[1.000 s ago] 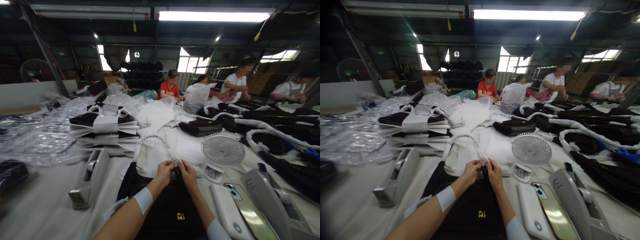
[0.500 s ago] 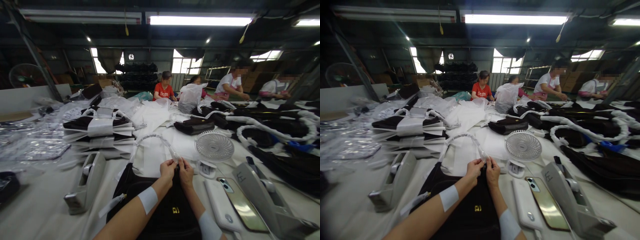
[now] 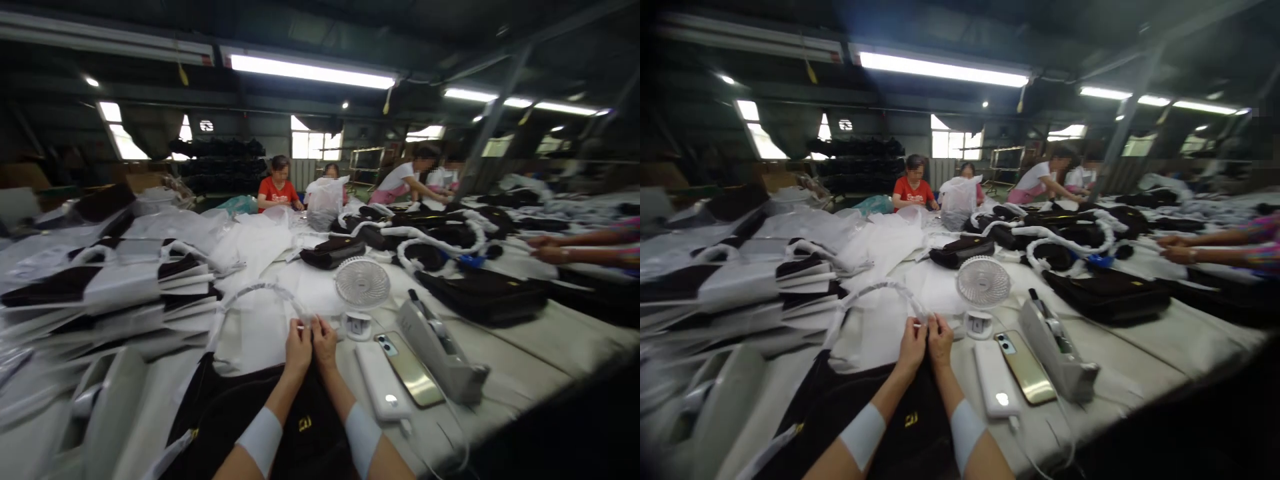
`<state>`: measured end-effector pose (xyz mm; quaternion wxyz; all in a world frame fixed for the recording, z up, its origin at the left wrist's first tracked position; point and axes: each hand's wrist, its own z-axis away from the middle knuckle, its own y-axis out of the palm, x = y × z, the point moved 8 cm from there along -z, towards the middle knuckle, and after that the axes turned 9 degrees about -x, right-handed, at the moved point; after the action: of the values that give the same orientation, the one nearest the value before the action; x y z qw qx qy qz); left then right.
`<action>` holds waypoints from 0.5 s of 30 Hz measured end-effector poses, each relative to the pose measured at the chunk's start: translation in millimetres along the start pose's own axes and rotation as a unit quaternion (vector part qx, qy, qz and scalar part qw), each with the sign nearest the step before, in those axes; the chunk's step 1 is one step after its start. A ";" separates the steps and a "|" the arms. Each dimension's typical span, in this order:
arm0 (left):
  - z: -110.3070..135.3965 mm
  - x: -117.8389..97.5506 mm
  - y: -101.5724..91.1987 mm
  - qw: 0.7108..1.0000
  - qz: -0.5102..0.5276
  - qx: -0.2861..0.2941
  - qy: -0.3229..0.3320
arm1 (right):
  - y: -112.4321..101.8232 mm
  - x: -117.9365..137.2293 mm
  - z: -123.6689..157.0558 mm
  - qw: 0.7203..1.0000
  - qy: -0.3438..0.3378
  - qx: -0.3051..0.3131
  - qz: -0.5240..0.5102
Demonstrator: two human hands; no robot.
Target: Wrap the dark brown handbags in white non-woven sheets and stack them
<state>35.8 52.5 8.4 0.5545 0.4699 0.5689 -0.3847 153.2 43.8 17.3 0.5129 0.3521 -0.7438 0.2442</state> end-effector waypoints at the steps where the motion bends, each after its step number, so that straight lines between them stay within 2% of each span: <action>1: -0.3 0.4 -1.3 1.000 0.000 -0.001 0.007 | -3.1 5.4 0.7 1.000 -0.011 -0.005 0.013; 3: -2.1 3.1 -2.9 1.000 0.004 0.004 0.017 | -22.7 17.3 -5.5 0.998 -0.033 -0.021 0.043; 5: -4.1 7.6 -4.3 1.000 0.008 0.007 0.021 | -69.9 32.9 -20.9 0.995 -0.051 -0.048 0.076; 7: -5.2 12.7 -6.2 1.000 0.012 0.003 0.022 | -145.8 51.5 -41.3 0.986 -0.061 -0.094 0.121; 9: -5.3 17.1 -7.5 1.000 0.017 -0.002 0.020 | -241.4 68.1 -60.1 0.955 -0.039 -0.190 0.223; 11: -5.1 20.1 -7.3 1.000 0.025 -0.005 0.018 | -316.6 75.4 -75.4 0.940 0.005 -0.212 0.267; 13: -5.1 21.4 -6.8 0.999 0.032 -0.006 0.017 | -359.8 70.6 -84.6 0.936 0.058 -0.183 0.296; 15: -5.3 21.4 -6.8 0.999 0.037 -0.008 0.017 | -373.8 57.6 -87.0 0.935 0.109 -0.138 0.309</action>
<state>29.0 58.1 -13.0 0.5625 0.4927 0.5637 -0.3508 481.0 -145.4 102.8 0.5334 0.0015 -0.7819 0.3227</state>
